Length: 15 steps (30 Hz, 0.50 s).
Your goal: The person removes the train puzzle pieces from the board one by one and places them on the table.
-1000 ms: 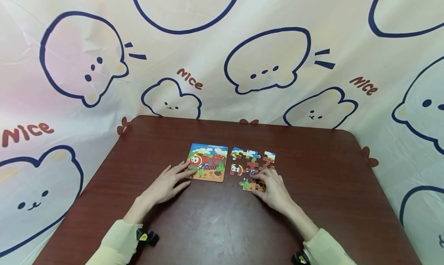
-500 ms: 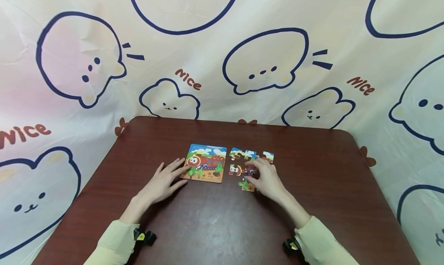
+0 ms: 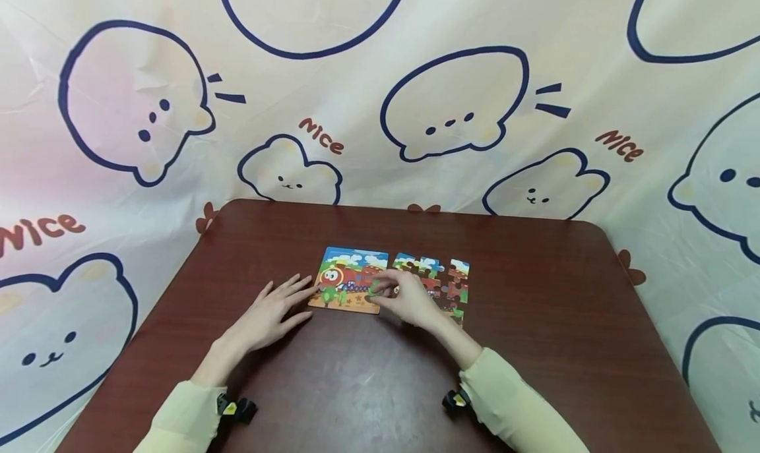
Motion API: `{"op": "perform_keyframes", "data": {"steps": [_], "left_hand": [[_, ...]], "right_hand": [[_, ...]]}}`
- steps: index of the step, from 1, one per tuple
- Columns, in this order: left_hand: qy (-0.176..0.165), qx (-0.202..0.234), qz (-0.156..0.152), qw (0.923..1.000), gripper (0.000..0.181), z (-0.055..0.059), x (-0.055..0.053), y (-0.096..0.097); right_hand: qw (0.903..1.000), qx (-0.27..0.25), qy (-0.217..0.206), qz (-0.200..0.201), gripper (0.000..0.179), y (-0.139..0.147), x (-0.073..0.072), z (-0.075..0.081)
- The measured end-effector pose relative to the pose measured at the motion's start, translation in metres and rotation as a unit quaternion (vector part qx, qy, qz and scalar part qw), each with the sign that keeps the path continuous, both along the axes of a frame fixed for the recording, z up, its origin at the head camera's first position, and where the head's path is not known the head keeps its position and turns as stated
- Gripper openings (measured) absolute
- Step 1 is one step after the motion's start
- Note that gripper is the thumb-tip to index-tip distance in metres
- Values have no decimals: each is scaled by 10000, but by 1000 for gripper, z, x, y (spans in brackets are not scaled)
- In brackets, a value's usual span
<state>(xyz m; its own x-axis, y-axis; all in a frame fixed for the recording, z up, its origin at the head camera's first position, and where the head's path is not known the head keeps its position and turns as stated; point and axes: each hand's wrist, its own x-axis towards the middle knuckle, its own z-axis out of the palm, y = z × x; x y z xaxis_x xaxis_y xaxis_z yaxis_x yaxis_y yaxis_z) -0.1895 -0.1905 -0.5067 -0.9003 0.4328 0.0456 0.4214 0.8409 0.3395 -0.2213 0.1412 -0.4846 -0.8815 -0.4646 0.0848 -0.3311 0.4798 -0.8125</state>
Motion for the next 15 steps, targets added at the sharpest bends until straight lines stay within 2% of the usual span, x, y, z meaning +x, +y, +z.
{"op": "perform_keyframes", "data": {"steps": [5,9,15], "left_hand": [[3,-17,-49,10000,57,-3,1,0],[-5,-20,-130,9999,56,-4,0,1],[-12,-80,-83,9999,57,-2,1,1]], "right_hand": [[9988,-135,-107,460,42,-20,-11,-7],[9985,-43,-135,521,42,-32,-16,-14],[9985,-9,-157,534,38,-51,-21,-22]]}}
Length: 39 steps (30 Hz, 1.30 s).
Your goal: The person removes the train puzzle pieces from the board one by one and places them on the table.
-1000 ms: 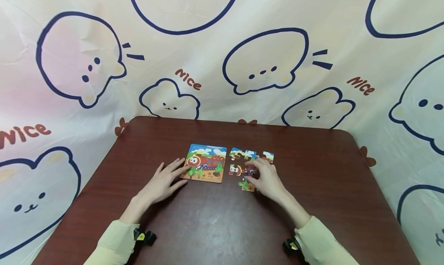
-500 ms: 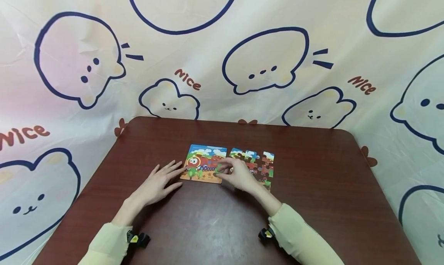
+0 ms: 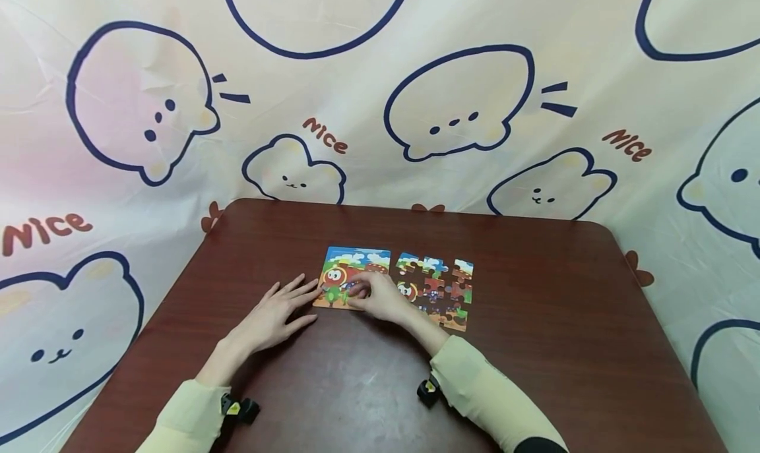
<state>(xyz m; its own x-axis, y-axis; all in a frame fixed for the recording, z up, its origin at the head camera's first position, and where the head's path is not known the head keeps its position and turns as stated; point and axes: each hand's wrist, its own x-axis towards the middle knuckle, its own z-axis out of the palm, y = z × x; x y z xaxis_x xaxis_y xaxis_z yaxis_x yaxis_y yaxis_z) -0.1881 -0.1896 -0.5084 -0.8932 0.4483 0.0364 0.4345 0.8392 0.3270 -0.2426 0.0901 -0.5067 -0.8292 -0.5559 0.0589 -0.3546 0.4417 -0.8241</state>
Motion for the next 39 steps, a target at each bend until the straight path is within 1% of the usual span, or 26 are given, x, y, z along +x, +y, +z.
{"op": "perform_keyframes", "data": {"steps": [4,8,12,15,17,22,23,25,26,28,29,30,32,33,36,39], "left_hand": [[-29,-121,-23,9999,59,3,0,1],[-66,-335,-51,9994,63,7,0,3],[-113,-449,-46,9989,64,9,0,5],[-178,-482,-25,9987,63,10,1,6],[-223,-485,-24,9986,63,11,2,8],[-254,-326,-74,9991,62,12,0,6],[-175,-236,-128,9995,61,4,-2,3],[-125,-121,-202,9996,62,2,-3,1],[-40,-119,-242,9996,62,-4,-5,-1],[-51,-122,-279,9995,62,-4,-5,-2],[-78,-132,-275,9995,62,-3,-5,-2],[-186,-196,-226,9994,62,5,-2,1],[-248,-337,-180,9990,62,7,-1,2],[-337,-385,-145,9986,62,14,1,4],[-349,-540,-74,9979,62,14,3,4],[-320,-517,-76,9981,61,15,4,4]], "right_hand": [[9999,-125,-68,-22,36,-10,0,-5],[9991,-318,-195,-224,35,-17,0,-9],[9967,-534,-449,-408,36,-17,-2,-13],[9955,-612,-556,-459,35,-13,-2,-13],[9955,-621,-548,-460,34,-12,-1,-13],[9969,-530,-418,-413,33,-15,-3,-13],[9971,-493,-401,-424,33,-16,-3,-13],[9976,-378,-356,-451,34,-18,-3,-13],[9978,-304,-350,-481,34,-20,-3,-13],[9980,-131,-328,-523,36,-22,-2,-12],[9980,-55,-320,-547,37,-24,-2,-12],[9978,24,-301,-583,38,-25,-1,-11],[9976,150,-233,-629,40,-29,-1,-11],[9975,205,-181,-651,40,-30,0,-11],[9964,353,-93,-767,41,-35,1,-12],[9950,486,-7,-868,42,-38,2,-13]]}}
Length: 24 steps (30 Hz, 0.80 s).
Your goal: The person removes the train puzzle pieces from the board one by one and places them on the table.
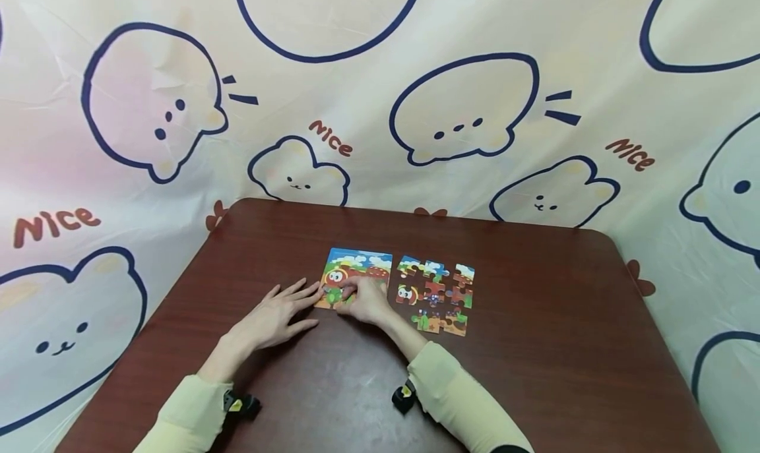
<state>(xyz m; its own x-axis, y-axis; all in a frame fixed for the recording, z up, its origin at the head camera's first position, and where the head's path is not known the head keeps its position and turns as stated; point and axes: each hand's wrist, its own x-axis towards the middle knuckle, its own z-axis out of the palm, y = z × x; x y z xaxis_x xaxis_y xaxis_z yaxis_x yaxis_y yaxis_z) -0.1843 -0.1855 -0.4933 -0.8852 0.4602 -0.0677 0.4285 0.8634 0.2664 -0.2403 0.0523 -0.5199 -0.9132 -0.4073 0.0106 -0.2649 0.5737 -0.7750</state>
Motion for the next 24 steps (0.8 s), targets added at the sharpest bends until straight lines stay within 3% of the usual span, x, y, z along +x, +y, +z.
{"op": "perform_keyframes", "data": {"steps": [5,12,14,19,24], "left_hand": [[77,360,-119,9993,62,-9,-2,-4],[194,652,-102,9976,65,-34,-12,-11],[161,637,-99,9978,64,-31,-11,-10],[20,369,-47,9993,60,-9,-3,-3],[-77,226,-2,9997,59,-5,-2,-2]], "right_hand": [[9996,175,14,-213,43,-3,3,0],[9983,257,-23,-516,43,-7,7,-2],[9983,226,1,-541,42,-7,8,-4],[9985,138,178,-491,40,-7,11,-6],[9980,-72,399,-492,51,-7,14,-9]]}}
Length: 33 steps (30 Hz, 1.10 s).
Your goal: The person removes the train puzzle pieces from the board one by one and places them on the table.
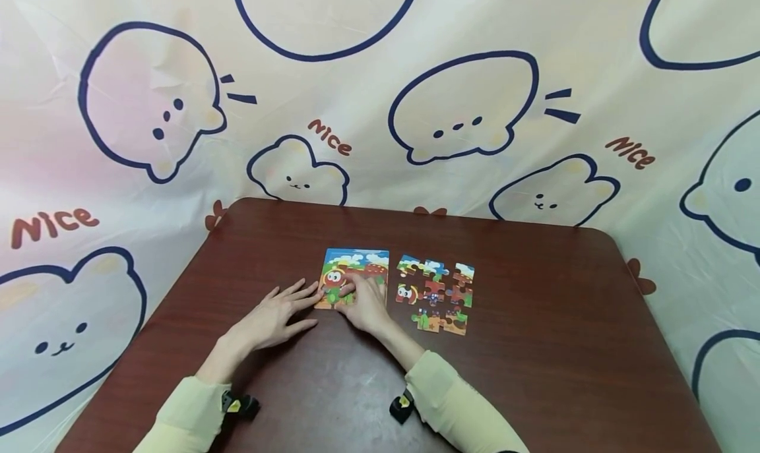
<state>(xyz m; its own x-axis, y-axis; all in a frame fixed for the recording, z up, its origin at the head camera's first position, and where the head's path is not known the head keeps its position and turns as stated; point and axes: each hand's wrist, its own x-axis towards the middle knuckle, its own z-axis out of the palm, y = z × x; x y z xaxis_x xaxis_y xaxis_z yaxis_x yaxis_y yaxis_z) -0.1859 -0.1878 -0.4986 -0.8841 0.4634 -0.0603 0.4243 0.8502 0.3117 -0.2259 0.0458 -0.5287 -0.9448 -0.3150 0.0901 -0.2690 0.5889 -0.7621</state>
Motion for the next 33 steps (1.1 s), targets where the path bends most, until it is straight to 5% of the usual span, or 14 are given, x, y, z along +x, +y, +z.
{"op": "perform_keyframes", "data": {"steps": [6,9,12,23,33], "left_hand": [[51,468,7,9989,62,-33,-13,-13],[221,450,-61,9987,62,-53,-21,-19],[395,303,-142,9987,62,-61,-25,-22],[284,455,-65,9985,62,-56,-25,-21],[81,621,2,9980,60,-47,-18,-19]], "right_hand": [[9992,-65,366,-132,48,-1,2,-7],[9991,31,378,-208,52,-1,3,-8],[9993,121,258,-234,55,-2,1,-5],[9993,334,123,-123,58,-5,-4,11],[9997,204,137,70,36,2,-10,5]]}}
